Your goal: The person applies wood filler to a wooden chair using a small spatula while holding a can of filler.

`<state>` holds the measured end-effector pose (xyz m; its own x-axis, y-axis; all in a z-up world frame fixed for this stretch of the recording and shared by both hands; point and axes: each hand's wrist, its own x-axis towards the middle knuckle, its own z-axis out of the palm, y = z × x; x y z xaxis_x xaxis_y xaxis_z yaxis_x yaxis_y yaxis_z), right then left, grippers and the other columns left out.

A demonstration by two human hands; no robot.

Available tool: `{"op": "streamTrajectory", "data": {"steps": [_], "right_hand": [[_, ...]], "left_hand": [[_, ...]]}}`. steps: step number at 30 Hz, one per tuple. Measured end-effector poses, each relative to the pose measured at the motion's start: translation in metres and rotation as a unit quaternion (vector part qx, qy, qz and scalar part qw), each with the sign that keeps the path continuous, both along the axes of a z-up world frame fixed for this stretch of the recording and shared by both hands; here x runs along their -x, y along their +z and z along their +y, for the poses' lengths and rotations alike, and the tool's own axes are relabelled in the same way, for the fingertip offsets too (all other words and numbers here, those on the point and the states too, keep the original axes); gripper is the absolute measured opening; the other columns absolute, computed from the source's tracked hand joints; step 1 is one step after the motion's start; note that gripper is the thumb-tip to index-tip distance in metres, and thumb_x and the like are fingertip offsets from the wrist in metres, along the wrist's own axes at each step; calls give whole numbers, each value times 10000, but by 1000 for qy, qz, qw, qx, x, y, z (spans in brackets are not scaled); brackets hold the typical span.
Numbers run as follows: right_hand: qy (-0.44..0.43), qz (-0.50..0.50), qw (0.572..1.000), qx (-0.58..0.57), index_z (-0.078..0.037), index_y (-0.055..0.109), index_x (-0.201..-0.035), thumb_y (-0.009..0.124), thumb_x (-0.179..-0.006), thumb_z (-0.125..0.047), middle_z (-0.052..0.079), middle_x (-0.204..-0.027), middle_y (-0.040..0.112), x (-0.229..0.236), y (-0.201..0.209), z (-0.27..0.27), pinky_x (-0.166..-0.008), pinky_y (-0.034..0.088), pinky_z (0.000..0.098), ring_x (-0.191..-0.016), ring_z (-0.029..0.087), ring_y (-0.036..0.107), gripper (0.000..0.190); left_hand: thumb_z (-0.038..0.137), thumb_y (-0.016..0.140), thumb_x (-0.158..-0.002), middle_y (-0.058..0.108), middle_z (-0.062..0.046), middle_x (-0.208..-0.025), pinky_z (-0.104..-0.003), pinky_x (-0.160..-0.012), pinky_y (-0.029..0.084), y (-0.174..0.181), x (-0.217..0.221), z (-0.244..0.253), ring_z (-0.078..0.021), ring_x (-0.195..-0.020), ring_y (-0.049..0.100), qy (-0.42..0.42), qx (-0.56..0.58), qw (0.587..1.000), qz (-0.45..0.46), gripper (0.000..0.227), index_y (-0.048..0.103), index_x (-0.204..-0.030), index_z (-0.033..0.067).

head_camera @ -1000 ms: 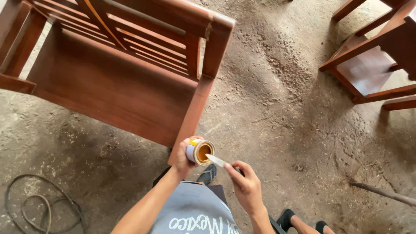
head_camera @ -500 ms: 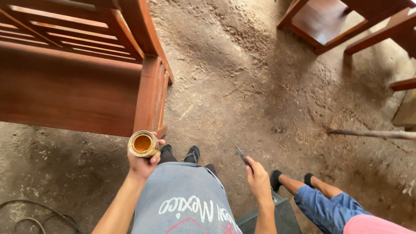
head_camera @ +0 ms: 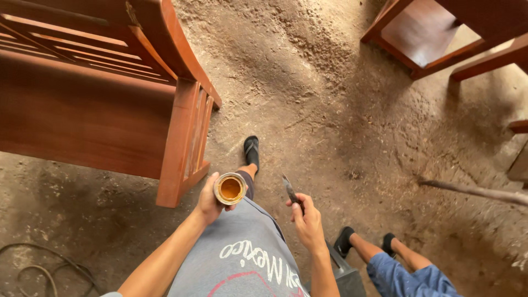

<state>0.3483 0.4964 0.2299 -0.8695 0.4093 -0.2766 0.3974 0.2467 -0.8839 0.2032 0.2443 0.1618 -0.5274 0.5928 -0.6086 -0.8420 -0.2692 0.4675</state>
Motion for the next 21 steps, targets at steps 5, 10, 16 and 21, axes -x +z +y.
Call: {"op": "streamTrajectory", "data": {"steps": [5,10,16,21], "right_hand": [[5,-13,999,47,-28,599,-1179,582,-983,-70,28,-920,720,81,9,40,-600,525,250,-648,81,606,201],[-31,18,988,150,-24,593,-1115,575,-1031,-93,27,-915,676,158,38,95,-616,510,242,-695,84,621,111],[-77,41,986,139,-19,593,-1134,581,-1033,-80,39,-939,659,255,72,168,-614,469,244,-698,96,588,118],[-97,76,958,261,-39,581,-1158,564,-1018,-98,63,-974,671,337,64,201,-662,535,278,-739,130,633,152]], "left_hand": [[571,262,-1032,695,-117,-763,-326,-451,437,-24,52,60,-209,-540,623,4,-18,1000,-18,652,657,-1118,60],[580,241,-1008,706,-105,-741,-309,-444,427,-18,123,125,-208,-523,625,-27,-37,998,-42,663,677,-1094,88],[545,265,-1042,698,-124,-732,-313,-446,439,15,200,198,-225,-532,631,-24,-86,996,-15,614,654,-1013,71],[502,274,-1083,665,-109,-713,-299,-436,431,42,259,251,-206,-495,597,26,-124,992,24,587,662,-1026,64]]}}
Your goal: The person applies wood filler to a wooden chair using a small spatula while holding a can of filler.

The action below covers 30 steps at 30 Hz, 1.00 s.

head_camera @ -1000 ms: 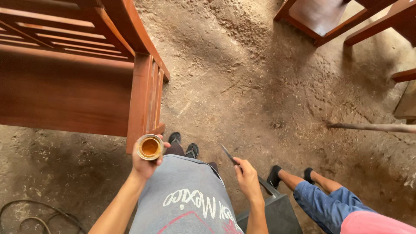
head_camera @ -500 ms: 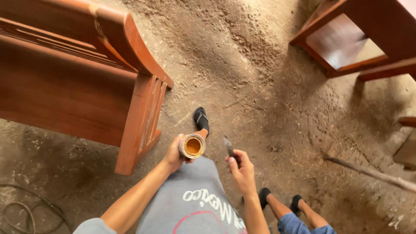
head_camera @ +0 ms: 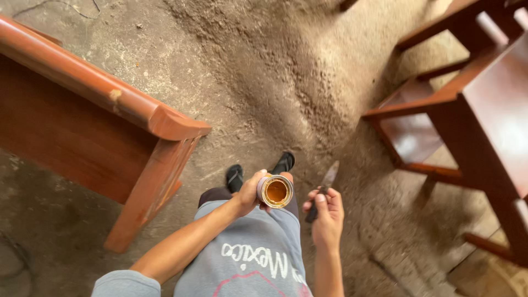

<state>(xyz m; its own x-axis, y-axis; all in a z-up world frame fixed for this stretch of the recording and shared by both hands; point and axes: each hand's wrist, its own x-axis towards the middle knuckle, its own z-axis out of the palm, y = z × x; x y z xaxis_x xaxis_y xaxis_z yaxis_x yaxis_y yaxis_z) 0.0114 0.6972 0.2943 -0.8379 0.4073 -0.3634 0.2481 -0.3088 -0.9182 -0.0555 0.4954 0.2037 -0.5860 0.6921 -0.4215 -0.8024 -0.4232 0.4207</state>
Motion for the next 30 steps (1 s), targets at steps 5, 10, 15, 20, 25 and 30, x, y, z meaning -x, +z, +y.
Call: {"op": "streamTrajectory", "data": {"steps": [5,10,15,20,25,30], "right_hand": [[113,-12,993,8,21,605,-1254,613,-1000,-68,56,-1018,674,90,-16,42,-642,509,273,-718,124,606,270],[261,-54,964,16,53,582,-1393,716,-937,-43,67,-1111,688,212,2,102,-610,456,249,-715,83,563,485],[523,-3,849,-77,30,469,-1495,835,-791,-34,96,-1393,646,342,67,128,-1039,474,298,-1218,137,596,796],[659,30,749,-59,47,447,-1496,868,-747,-39,121,-1480,585,433,101,97,-1173,358,339,-1386,188,508,863],[765,18,644,-26,43,436,-1513,883,-751,-62,138,-1501,578,487,107,44,-1165,401,350,-1362,193,533,889],[777,15,624,-78,-13,341,-1540,898,-683,-65,133,-1497,535,527,114,-20,-1118,467,377,-1351,200,534,1023]], "left_hand": [[529,238,-1081,680,-108,-673,-272,-387,418,14,73,44,-171,-445,580,22,29,999,-25,654,661,-1008,35],[535,260,-1043,687,-81,-693,-246,-356,383,45,163,70,-141,-421,559,144,39,988,-30,610,663,-1061,77],[537,313,-1046,676,-70,-703,-260,-368,395,84,205,106,-144,-441,564,292,23,955,-51,580,668,-1120,85],[552,345,-1009,726,-117,-920,-287,-425,486,101,238,109,-177,-614,673,381,-28,922,-67,626,652,-1250,62],[471,390,-967,730,-129,-1173,-347,-839,645,88,262,106,-201,-988,755,502,-61,853,-130,605,615,-1285,8],[432,478,-1204,719,-185,-1166,-362,-617,605,49,299,96,-289,-873,734,598,-219,763,112,440,598,-1222,9]]}}
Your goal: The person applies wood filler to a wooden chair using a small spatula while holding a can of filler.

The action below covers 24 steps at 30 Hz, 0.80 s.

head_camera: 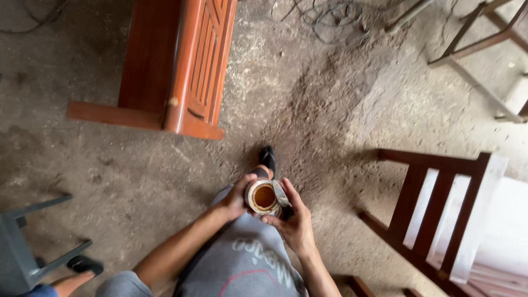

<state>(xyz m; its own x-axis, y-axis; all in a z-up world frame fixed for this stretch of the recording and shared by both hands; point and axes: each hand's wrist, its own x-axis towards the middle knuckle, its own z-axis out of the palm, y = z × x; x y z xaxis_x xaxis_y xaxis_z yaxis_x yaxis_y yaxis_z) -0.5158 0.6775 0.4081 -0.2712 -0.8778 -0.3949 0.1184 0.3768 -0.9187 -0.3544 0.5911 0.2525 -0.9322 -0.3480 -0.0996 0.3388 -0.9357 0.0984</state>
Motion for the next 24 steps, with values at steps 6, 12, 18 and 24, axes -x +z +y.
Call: {"op": "streamTrajectory", "data": {"steps": [6,12,18,24], "right_hand": [[-61,-41,997,23,-30,300,-1534,918,-681,-152,106,-1400,595,63,29,-53,-1025,574,355,-1247,183,617,1060],[97,204,971,-83,-44,431,-1561,922,-629,-255,129,-1076,714,137,51,-103,-635,485,279,-746,131,520,1074],[111,132,985,-5,-5,499,-1439,703,-946,-210,117,-988,708,188,39,-164,-694,547,245,-779,102,622,572],[324,373,845,203,-43,712,-1152,694,-919,-18,115,-1076,745,256,79,-287,-630,653,280,-892,190,751,235]], "left_hand": [[683,465,-901,730,-142,-916,-339,-444,569,8,94,-50,-247,-582,698,-120,-21,962,-244,725,688,-1205,63],[663,500,-977,727,-91,-954,-320,-433,534,74,130,-106,-198,-711,719,16,24,984,-175,657,642,-1271,93],[616,516,-987,704,-89,-1070,-289,-461,486,98,129,-138,-151,-745,696,202,-25,965,-164,569,603,-1287,140],[608,458,-994,679,-13,-885,-229,-397,350,76,150,-167,-84,-492,529,318,-75,926,-187,526,591,-1290,194]]}}
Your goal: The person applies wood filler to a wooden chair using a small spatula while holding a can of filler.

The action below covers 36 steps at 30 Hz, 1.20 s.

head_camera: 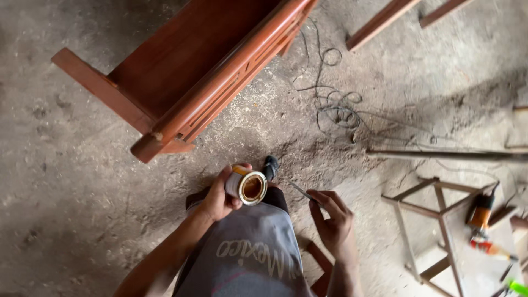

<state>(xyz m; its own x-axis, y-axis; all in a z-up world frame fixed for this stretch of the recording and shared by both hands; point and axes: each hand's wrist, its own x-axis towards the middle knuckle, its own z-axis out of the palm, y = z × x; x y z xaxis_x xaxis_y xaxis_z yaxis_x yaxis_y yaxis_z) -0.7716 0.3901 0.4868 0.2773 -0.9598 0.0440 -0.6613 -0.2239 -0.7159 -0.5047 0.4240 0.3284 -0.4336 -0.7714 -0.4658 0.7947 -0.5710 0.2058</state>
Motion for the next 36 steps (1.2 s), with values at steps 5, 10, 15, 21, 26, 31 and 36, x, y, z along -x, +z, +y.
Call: {"op": "streamTrajectory", "data": {"steps": [5,10,15,21,26,31,36], "right_hand": [[173,76,982,5,-30,717,-1178,701,-887,-28,91,-970,743,38,57,-90,-555,586,332,-712,172,720,292],[343,185,920,51,-66,742,-1149,709,-884,-81,91,-898,726,69,45,-160,-458,566,263,-608,151,681,268],[435,218,870,75,-50,696,-1166,649,-908,-56,59,-807,618,78,38,-199,-523,544,279,-623,129,633,263],[500,326,801,45,-38,660,-1204,597,-920,13,106,-868,626,79,22,-226,-482,558,270,-641,136,653,296],[501,330,799,30,-51,662,-1177,632,-950,-81,86,-825,629,83,15,-238,-511,560,331,-629,152,656,231],[484,120,862,-87,-41,700,-1161,720,-900,-144,93,-896,710,109,-5,-264,-504,600,285,-568,145,670,281],[424,58,903,-32,-20,721,-1140,745,-879,-142,104,-898,745,132,-10,-275,-560,579,244,-627,111,704,289]], "left_hand": [[561,428,-1101,661,-22,-840,-202,-376,300,-9,57,-46,-33,-481,462,142,111,983,-42,534,583,-1290,86],[518,438,-1067,649,-16,-848,-229,-395,296,-8,116,-75,-50,-487,443,200,51,972,-108,472,563,-1286,119],[524,436,-1062,654,-24,-855,-227,-381,283,-16,159,-84,-50,-472,429,260,53,958,-112,498,558,-1294,101],[521,422,-1045,666,-28,-860,-232,-377,280,-23,184,-93,-56,-455,410,273,24,952,-134,508,539,-1302,99],[526,432,-1072,632,-40,-800,-246,-378,293,-21,189,-106,-65,-455,405,268,58,948,-163,521,545,-1316,79],[541,380,-1049,643,-29,-811,-243,-391,323,-15,189,-112,-71,-467,437,287,42,943,-162,548,544,-1321,93],[556,351,-1070,642,-29,-772,-239,-378,338,-25,170,-124,-64,-457,456,297,31,944,-138,592,575,-1304,60]]}}
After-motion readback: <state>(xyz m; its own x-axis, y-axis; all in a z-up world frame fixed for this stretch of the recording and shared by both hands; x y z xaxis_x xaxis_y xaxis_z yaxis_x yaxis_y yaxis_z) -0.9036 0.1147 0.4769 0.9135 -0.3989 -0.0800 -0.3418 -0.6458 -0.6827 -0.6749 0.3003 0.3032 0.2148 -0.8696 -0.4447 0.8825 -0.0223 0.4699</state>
